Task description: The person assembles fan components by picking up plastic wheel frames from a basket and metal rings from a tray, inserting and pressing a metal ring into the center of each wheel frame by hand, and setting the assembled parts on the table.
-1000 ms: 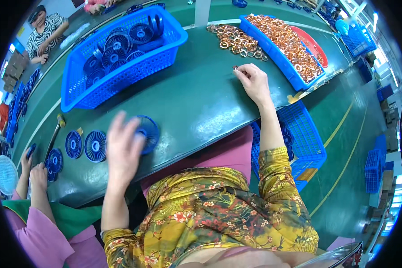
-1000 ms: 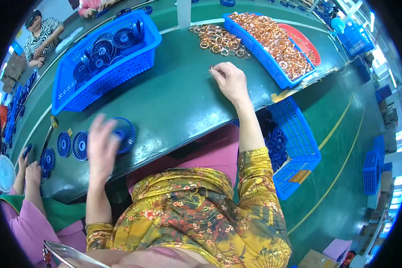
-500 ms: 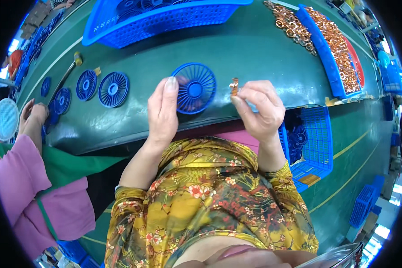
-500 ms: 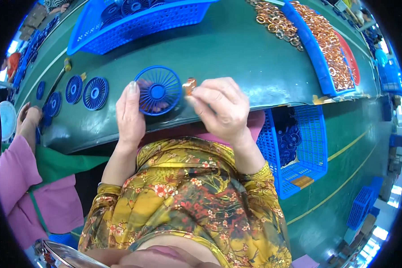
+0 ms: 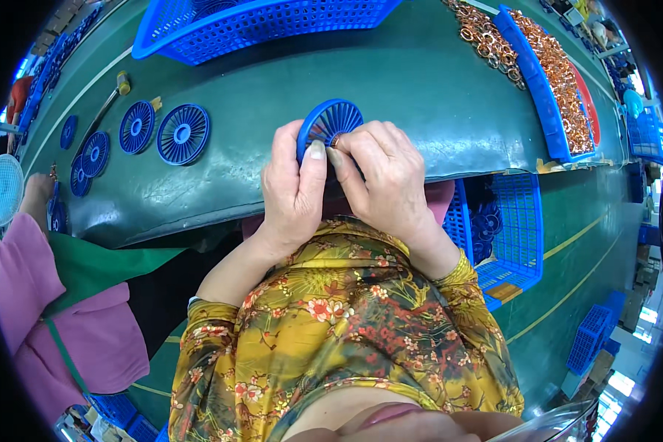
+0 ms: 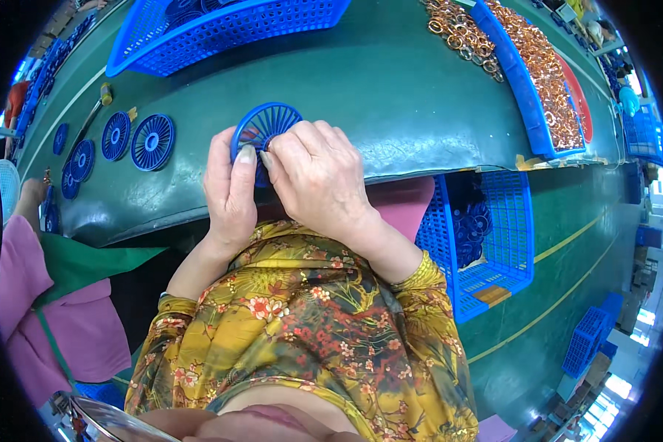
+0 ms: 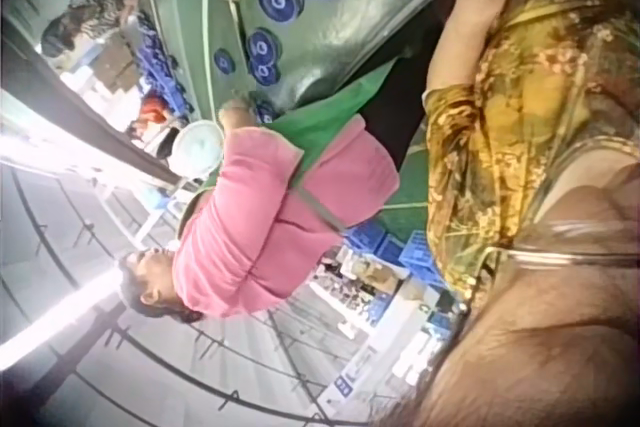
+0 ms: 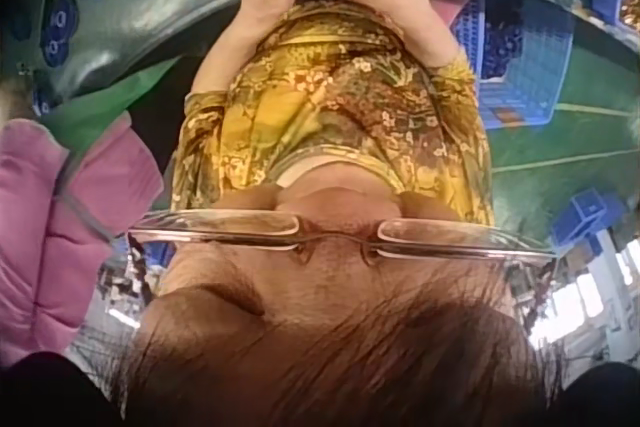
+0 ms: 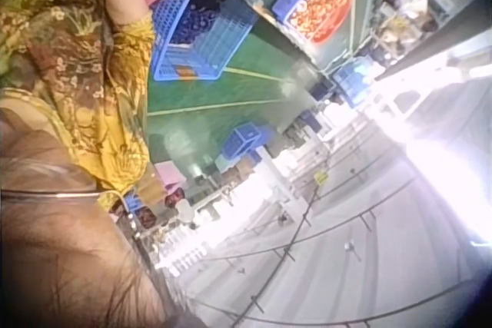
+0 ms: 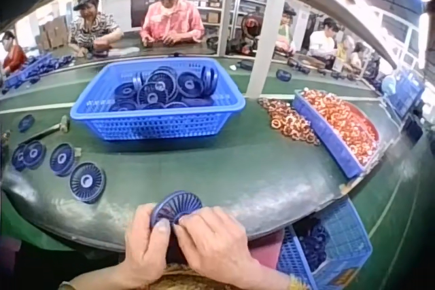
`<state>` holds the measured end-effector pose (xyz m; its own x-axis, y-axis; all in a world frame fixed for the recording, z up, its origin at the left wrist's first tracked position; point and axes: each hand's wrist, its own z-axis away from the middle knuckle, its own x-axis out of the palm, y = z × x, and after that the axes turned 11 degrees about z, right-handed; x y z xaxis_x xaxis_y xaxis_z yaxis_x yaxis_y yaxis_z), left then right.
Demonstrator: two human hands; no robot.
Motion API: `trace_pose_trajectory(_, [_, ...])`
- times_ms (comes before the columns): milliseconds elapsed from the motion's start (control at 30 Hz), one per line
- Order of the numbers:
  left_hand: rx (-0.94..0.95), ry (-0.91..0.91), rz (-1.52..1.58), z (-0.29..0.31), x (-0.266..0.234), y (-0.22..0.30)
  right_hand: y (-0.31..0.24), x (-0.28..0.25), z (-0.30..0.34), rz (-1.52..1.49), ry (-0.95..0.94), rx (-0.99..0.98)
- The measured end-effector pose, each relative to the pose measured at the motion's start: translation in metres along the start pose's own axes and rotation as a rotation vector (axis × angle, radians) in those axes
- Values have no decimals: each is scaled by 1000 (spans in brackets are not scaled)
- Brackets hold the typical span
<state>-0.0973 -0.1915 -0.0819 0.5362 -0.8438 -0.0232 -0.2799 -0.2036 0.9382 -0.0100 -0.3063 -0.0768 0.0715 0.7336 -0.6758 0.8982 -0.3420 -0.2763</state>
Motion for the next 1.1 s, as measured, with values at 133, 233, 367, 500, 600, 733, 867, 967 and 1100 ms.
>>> trace_pose_trajectory(133, [115, 24, -130, 2, 1, -10, 0, 5, 3, -36, -2, 44])
trace_pose_trajectory(233, [19, 10, 50, 0, 2, -14, -5, 18, 13, -77, 177, 161])
trace_pose_trajectory(367, [-272, -29, 355, -3, -3, -12, -5, 8, 16, 93, 123, 176])
trace_pose_trajectory(500, [-472, -232, 586, -5, -15, 5, 1, -18, 19, 76, 77, -23])
trace_pose_trajectory(600, [-549, -298, 621, -2, -16, 11, 9, -21, 23, 49, 32, -58])
trace_pose_trajectory(733, [-333, -200, 380, -7, -11, 6, 33, -11, 15, -198, -15, -71])
trace_pose_trajectory(867, [118, 120, -457, -18, -27, -6, 105, -16, -13, -6, -16, 185])
trace_pose_trajectory(967, [265, 263, -703, -32, -50, -12, 187, -23, -38, 478, -9, 391])
trace_pose_trajectory(1100, [246, 286, -976, -37, -87, -23, 242, -30, -61, 724, -265, 746])
